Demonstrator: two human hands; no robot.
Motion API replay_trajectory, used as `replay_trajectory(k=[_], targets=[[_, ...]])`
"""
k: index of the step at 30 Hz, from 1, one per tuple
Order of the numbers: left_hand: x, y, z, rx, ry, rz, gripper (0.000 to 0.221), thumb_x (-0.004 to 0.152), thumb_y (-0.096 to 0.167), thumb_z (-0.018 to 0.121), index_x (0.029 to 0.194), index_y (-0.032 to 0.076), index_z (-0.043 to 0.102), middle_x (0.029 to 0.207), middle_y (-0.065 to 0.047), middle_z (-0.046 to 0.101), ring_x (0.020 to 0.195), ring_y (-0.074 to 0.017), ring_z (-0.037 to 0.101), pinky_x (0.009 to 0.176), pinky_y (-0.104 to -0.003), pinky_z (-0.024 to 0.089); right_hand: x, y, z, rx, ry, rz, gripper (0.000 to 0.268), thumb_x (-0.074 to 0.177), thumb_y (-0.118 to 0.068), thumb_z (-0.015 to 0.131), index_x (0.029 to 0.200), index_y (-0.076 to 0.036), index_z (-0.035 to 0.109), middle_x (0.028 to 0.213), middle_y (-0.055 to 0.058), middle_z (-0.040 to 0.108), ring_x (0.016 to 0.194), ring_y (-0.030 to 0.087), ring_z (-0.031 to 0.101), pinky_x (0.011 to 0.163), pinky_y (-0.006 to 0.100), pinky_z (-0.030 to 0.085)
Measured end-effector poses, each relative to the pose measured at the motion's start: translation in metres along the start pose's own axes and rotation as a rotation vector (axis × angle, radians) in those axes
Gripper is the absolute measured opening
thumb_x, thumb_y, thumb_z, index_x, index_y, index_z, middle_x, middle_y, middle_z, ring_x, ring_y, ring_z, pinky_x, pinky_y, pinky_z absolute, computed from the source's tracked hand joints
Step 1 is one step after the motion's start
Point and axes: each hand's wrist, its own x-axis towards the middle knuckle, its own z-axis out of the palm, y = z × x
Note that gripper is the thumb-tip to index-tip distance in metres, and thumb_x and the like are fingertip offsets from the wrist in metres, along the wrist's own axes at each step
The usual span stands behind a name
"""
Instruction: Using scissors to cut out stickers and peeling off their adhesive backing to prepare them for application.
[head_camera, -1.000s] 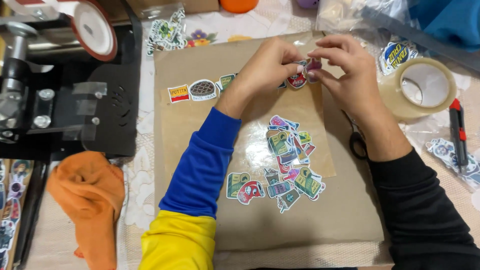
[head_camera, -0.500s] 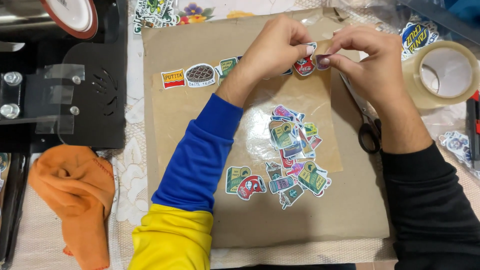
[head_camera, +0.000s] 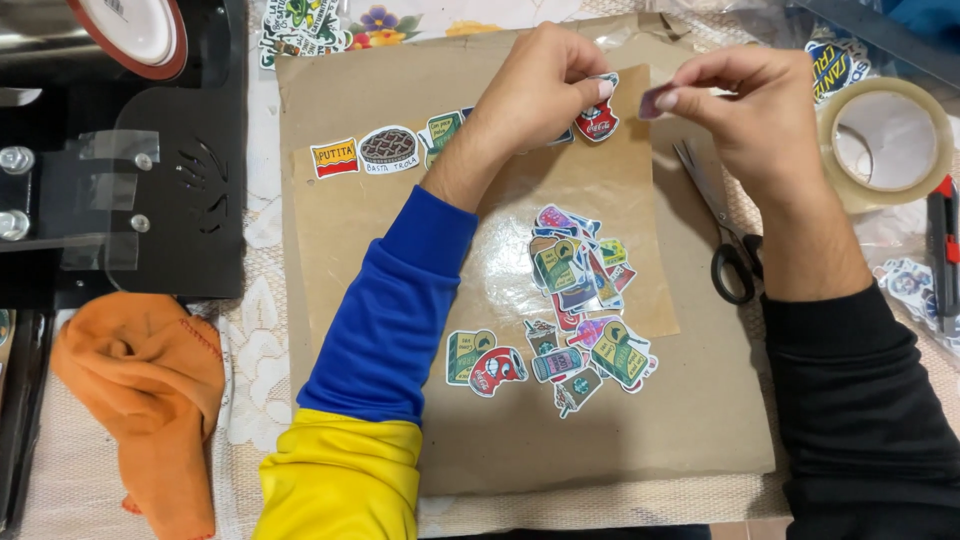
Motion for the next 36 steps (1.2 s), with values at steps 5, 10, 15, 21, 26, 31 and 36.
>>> replay_trajectory(k=[5,10,15,21,26,31,36], targets=[[0.000,-0.003,0.002,-0.041,-0.004,0.014,0.009,0.085,0.012,0.070,0.078,0.011,0.076,0.073,0.006,0.077,0.068,-0.0027,0.066,0.060,-0.026,0.053,0.000,-0.012,0.003,-0.110,0.120,0.192,0.018,0.093,-0.011,0.087,0.104,-0.008,0.073,0.088,0.002,0.072,0.072,0.001,0.063,0.062,0.012,0.051],[0.000,0.000,0.001,-0.138,-0.087,0.135,0.014,0.086,0.004,0.065,0.088,0.009,0.077,0.080,0.005,0.078,0.072,-0.0009,0.067,0.062,-0.022,0.053,0.004,-0.023,0.013,-0.039,0.107,0.366,0.056,0.084,-0.005,0.087,0.120,-0.011,0.043,0.086,0.012,0.072,0.073,0.014,0.073,0.066,0.023,0.059],[-0.001,0.003,0.000,-0.161,-0.119,0.171,0.019,0.087,0.002,0.062,0.096,0.009,0.078,0.082,0.004,0.078,0.073,-0.0018,0.067,0.062,-0.022,0.053,0.003,-0.020,0.011,0.028,0.127,0.332,0.059,0.084,-0.001,0.086,0.122,-0.012,0.041,0.086,0.013,0.071,0.074,0.015,0.073,0.071,0.024,0.061],[-0.003,0.011,-0.002,-0.093,-0.103,0.184,0.024,0.086,0.002,0.061,0.099,0.011,0.079,0.082,0.003,0.079,0.074,-0.0041,0.070,0.063,-0.023,0.054,0.003,-0.021,0.011,0.016,0.124,0.296,0.059,0.085,0.001,0.086,0.121,-0.011,0.041,0.088,0.014,0.071,0.077,0.016,0.074,0.074,0.025,0.064],[-0.003,0.013,-0.002,-0.088,-0.107,0.176,0.020,0.086,0.003,0.060,0.093,0.011,0.078,0.078,0.004,0.077,0.070,-0.0037,0.067,0.061,-0.024,0.052,0.004,-0.020,0.011,-0.039,0.113,0.292,0.062,0.081,-0.003,0.089,0.122,-0.011,0.043,0.086,0.011,0.070,0.076,0.013,0.072,0.072,0.025,0.063],[-0.005,0.018,-0.004,-0.048,-0.093,0.205,0.021,0.085,0.003,0.061,0.090,0.013,0.078,0.074,0.004,0.077,0.065,-0.0034,0.067,0.058,-0.024,0.052,0.004,-0.016,0.013,-0.012,0.130,0.281,0.060,0.082,-0.002,0.089,0.121,-0.011,0.045,0.087,0.011,0.071,0.075,0.013,0.072,0.071,0.024,0.062],[-0.006,0.022,-0.005,-0.082,-0.116,0.197,0.024,0.084,0.001,0.058,0.089,0.013,0.078,0.073,0.004,0.078,0.061,-0.0036,0.069,0.054,-0.023,0.054,0.004,-0.020,0.016,-0.053,0.134,0.283,0.056,0.082,-0.002,0.089,0.119,-0.010,0.047,0.087,0.010,0.072,0.075,0.012,0.073,0.069,0.022,0.060]])
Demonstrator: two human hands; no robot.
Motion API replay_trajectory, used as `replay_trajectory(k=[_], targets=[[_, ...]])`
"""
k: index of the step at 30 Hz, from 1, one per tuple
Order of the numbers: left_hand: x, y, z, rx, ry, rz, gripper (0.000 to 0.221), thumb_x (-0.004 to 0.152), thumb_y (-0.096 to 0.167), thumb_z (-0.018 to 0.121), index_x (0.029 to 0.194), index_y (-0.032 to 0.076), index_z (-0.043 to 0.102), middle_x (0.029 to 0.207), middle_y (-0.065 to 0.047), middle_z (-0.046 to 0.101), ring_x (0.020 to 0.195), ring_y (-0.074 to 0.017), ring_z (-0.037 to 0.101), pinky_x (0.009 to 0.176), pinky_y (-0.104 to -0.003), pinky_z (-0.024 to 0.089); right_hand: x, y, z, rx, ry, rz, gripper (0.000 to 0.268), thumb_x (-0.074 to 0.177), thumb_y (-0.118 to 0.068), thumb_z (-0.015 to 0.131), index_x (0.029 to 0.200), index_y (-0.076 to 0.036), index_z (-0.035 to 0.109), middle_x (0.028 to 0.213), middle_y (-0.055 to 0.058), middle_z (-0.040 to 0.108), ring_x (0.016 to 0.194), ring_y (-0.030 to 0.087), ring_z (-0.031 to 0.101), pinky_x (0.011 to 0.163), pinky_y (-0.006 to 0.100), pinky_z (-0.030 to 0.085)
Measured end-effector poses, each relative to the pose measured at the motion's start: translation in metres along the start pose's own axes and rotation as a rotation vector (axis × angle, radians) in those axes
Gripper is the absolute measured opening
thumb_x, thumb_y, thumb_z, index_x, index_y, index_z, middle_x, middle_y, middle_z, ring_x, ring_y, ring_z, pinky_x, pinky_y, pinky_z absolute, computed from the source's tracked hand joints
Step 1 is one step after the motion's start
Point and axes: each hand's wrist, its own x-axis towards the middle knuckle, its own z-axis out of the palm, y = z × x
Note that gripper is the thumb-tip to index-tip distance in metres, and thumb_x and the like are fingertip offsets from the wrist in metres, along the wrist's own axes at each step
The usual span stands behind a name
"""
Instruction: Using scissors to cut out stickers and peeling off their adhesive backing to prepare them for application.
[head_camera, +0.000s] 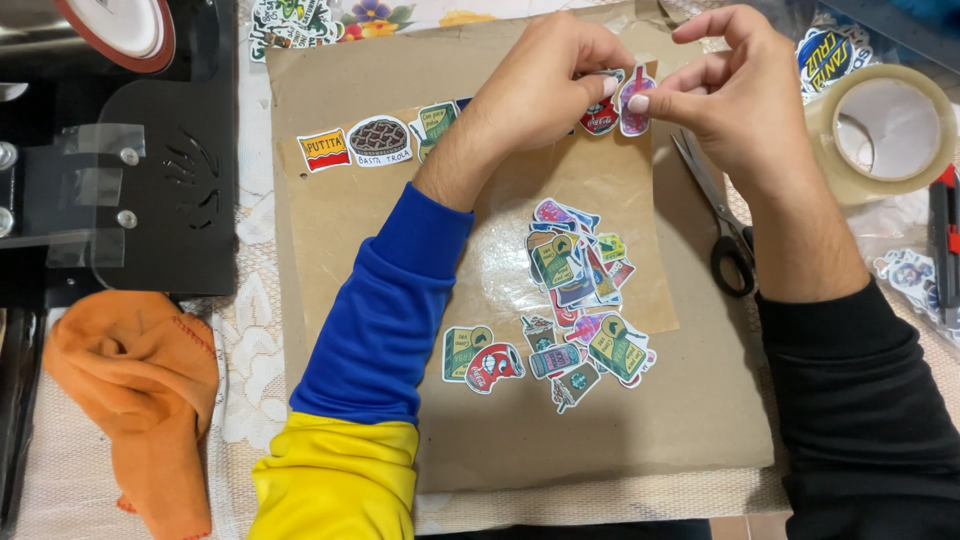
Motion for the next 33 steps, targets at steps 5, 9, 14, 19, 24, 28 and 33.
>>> replay_trajectory(k=[5,9,14,19,24,28,33], targets=[[0.000,0.002,0.000,0.012,-0.015,-0.024,0.025,0.084,0.001,0.058,0.089,0.014,0.079,0.072,0.003,0.079,0.060,-0.0038,0.071,0.053,-0.023,0.055,0.001,0.005,0.000,-0.029,-0.002,-0.023,0.056,0.082,-0.003,0.090,0.120,-0.009,0.048,0.087,0.011,0.072,0.076,0.011,0.073,0.069,0.021,0.059],[-0.001,0.003,-0.001,0.001,-0.011,-0.009,0.026,0.085,0.001,0.057,0.091,0.014,0.079,0.076,0.004,0.079,0.066,-0.0032,0.068,0.057,-0.023,0.054,0.005,0.012,-0.001,-0.042,0.011,-0.062,0.053,0.081,-0.004,0.092,0.116,-0.008,0.053,0.085,0.008,0.070,0.076,0.009,0.069,0.069,0.020,0.056],[-0.003,0.013,-0.001,-0.063,-0.022,-0.030,0.022,0.083,0.003,0.057,0.084,0.013,0.077,0.072,0.003,0.078,0.060,-0.0028,0.068,0.053,-0.020,0.056,0.007,0.018,0.002,-0.043,-0.046,-0.142,0.039,0.086,-0.004,0.088,0.117,-0.007,0.065,0.101,0.004,0.069,0.094,0.006,0.066,0.084,0.015,0.056],[0.001,0.004,0.012,0.138,0.189,0.068,0.019,0.083,0.014,0.067,0.065,0.017,0.067,0.054,0.006,0.068,0.049,-0.0055,0.055,0.048,-0.027,0.041,0.000,0.005,0.005,-0.037,-0.135,-0.205,0.044,0.095,0.005,0.079,0.125,-0.003,0.048,0.093,0.014,0.071,0.085,0.019,0.074,0.080,0.026,0.060],[0.006,-0.009,0.015,0.140,0.289,0.120,0.013,0.083,0.017,0.065,0.071,0.015,0.068,0.063,0.005,0.069,0.059,-0.0094,0.060,0.056,-0.030,0.046,0.004,0.017,0.003,-0.134,-0.186,-0.024,0.016,0.091,-0.010,0.083,0.098,-0.011,0.070,0.088,-0.002,0.070,0.080,-0.001,0.060,0.068,0.013,0.046],[0.006,-0.010,0.013,0.044,0.219,0.167,0.005,0.079,0.012,0.070,0.075,0.014,0.070,0.071,0.005,0.070,0.064,-0.0066,0.061,0.058,-0.026,0.048,0.008,0.032,0.002,-0.166,-0.181,-0.034,0.008,0.097,-0.013,0.079,0.097,-0.009,0.073,0.081,-0.008,0.063,0.074,-0.004,0.046,0.059,0.014,0.033],[0.006,-0.012,0.016,0.068,0.251,0.054,0.012,0.070,0.005,0.075,0.075,0.016,0.073,0.064,0.004,0.072,0.058,-0.0036,0.067,0.053,-0.022,0.050,0.004,0.020,0.005,-0.175,-0.176,0.017,0.010,0.092,-0.013,0.083,0.098,-0.010,0.075,0.082,-0.005,0.067,0.073,-0.003,0.050,0.059,0.014,0.036]])
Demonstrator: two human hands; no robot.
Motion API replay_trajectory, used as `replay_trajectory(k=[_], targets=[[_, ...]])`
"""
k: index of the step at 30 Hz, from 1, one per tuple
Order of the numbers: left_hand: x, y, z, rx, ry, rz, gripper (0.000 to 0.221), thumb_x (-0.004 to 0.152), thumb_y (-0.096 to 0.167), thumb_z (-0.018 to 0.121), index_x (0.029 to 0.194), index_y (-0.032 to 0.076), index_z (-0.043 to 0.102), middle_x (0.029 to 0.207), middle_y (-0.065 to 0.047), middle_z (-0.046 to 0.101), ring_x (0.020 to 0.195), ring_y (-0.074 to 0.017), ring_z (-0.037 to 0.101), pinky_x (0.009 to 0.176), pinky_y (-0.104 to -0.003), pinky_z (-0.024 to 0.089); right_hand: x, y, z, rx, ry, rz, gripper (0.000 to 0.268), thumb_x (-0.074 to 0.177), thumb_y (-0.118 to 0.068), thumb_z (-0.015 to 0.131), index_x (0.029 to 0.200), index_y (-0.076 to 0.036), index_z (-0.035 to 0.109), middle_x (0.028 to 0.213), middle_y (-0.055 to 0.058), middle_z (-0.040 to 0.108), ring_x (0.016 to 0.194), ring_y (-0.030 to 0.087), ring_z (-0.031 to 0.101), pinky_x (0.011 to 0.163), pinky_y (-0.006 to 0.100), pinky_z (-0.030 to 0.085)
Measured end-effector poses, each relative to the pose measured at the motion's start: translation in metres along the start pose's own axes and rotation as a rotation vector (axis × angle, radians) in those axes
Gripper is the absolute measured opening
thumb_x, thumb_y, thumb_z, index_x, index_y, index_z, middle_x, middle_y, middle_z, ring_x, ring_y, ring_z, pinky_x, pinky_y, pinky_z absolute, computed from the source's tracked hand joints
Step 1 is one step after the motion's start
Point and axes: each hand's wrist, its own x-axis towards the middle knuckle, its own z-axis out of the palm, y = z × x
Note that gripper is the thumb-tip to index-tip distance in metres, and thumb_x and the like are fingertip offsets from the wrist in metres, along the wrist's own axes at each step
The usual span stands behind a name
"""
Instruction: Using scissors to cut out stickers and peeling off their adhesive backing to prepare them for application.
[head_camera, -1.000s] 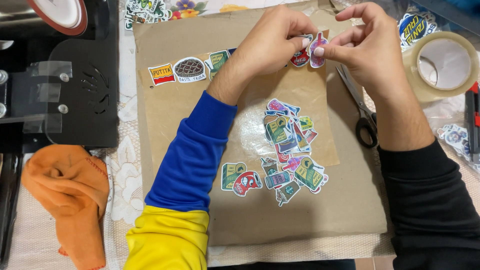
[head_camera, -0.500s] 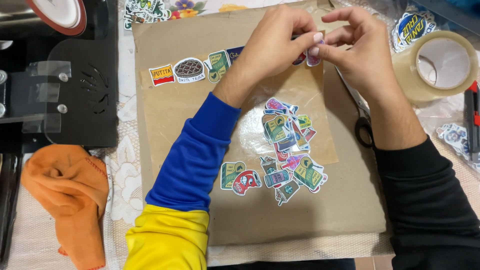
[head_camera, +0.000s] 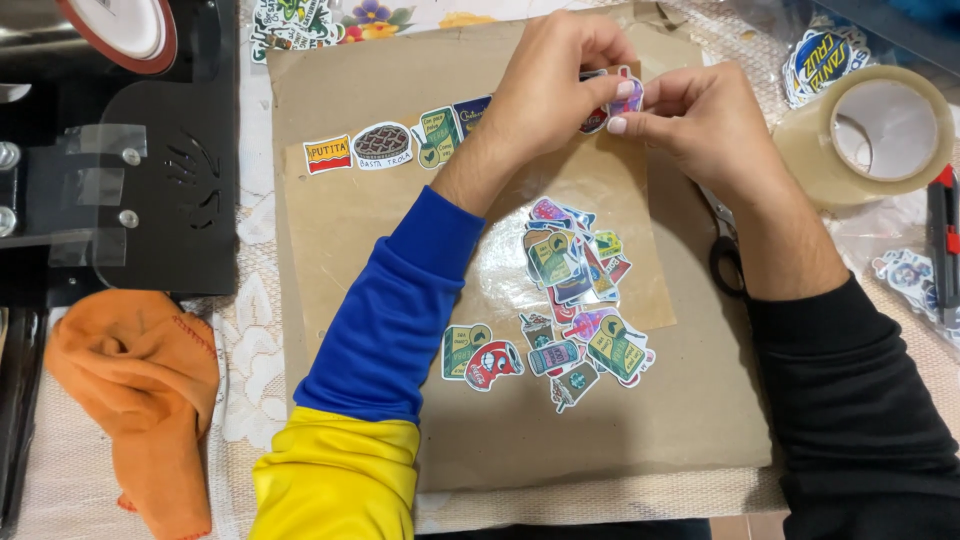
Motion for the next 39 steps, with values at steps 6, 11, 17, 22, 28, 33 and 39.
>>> replay_trajectory(k=[6,11,17,22,28,33,39], targets=[[0.001,-0.003,-0.016,-0.023,0.023,-0.180,0.037,0.076,0.030,0.078,0.109,0.015,0.068,0.101,0.003,0.076,0.075,-0.0043,0.071,0.065,-0.024,0.057,0.003,0.013,0.003,0.150,-0.007,-0.051,0.012,0.100,-0.021,0.074,0.097,-0.009,0.073,0.086,-0.002,0.070,0.075,0.001,0.055,0.068,0.016,0.043],[0.001,-0.018,-0.046,-0.157,-0.071,-0.337,0.041,0.089,0.044,0.045,0.104,0.015,0.070,0.107,0.000,0.073,0.072,-0.0091,0.068,0.064,-0.025,0.052,0.003,0.008,0.006,0.241,0.048,-0.010,0.012,0.098,-0.024,0.074,0.096,-0.012,0.073,0.090,-0.003,0.072,0.077,0.000,0.058,0.069,0.016,0.047],[-0.001,-0.017,-0.040,-0.177,-0.289,-0.120,0.010,0.090,0.009,0.071,0.095,0.007,0.079,0.085,0.003,0.079,0.075,0.0003,0.063,0.064,-0.020,0.052,0.005,0.017,0.005,0.176,0.107,-0.056,0.010,0.100,-0.021,0.075,0.096,-0.012,0.075,0.082,-0.006,0.068,0.073,0.000,0.052,0.068,0.016,0.042],[-0.001,-0.009,-0.031,0.042,-0.189,-0.167,0.011,0.086,0.012,0.073,0.077,0.012,0.079,0.064,0.010,0.067,0.061,0.0010,0.053,0.053,-0.024,0.044,0.004,0.017,0.006,0.183,0.102,-0.065,0.011,0.100,-0.022,0.075,0.100,-0.011,0.075,0.083,-0.007,0.067,0.074,-0.001,0.050,0.068,0.016,0.042],[-0.002,-0.020,-0.025,0.015,-0.149,-0.164,0.004,0.082,0.011,0.076,0.081,0.012,0.080,0.072,0.006,0.078,0.067,0.0008,0.065,0.059,-0.022,0.053,0.003,0.010,0.008,0.301,0.042,-0.024,0.020,0.096,-0.017,0.073,0.113,-0.007,0.069,0.103,0.002,0.074,0.088,0.004,0.068,0.075,0.015,0.054],[-0.010,-0.016,-0.023,0.425,-0.024,-0.041,0.024,0.082,0.017,0.074,0.104,0.014,0.066,0.095,-0.004,0.075,0.089,-0.0264,0.069,0.075,-0.043,0.051,0.012,0.025,0.011,0.005,0.287,-0.230,0.038,0.090,-0.002,0.085,0.115,-0.008,0.057,0.094,0.007,0.069,0.081,0.009,0.063,0.074,0.023,0.052],[-0.027,-0.002,-0.010,0.725,-0.473,0.157,0.062,0.104,0.039,0.036,0.153,0.003,0.030,0.160,-0.019,0.032,0.148,-0.0348,0.029,0.120,-0.052,0.020,0.014,0.033,0.002,-0.104,0.586,-0.485,0.020,0.099,0.002,0.062,0.117,-0.003,0.054,0.105,0.011,0.059,0.094,0.019,0.058,0.082,0.030,0.049]])
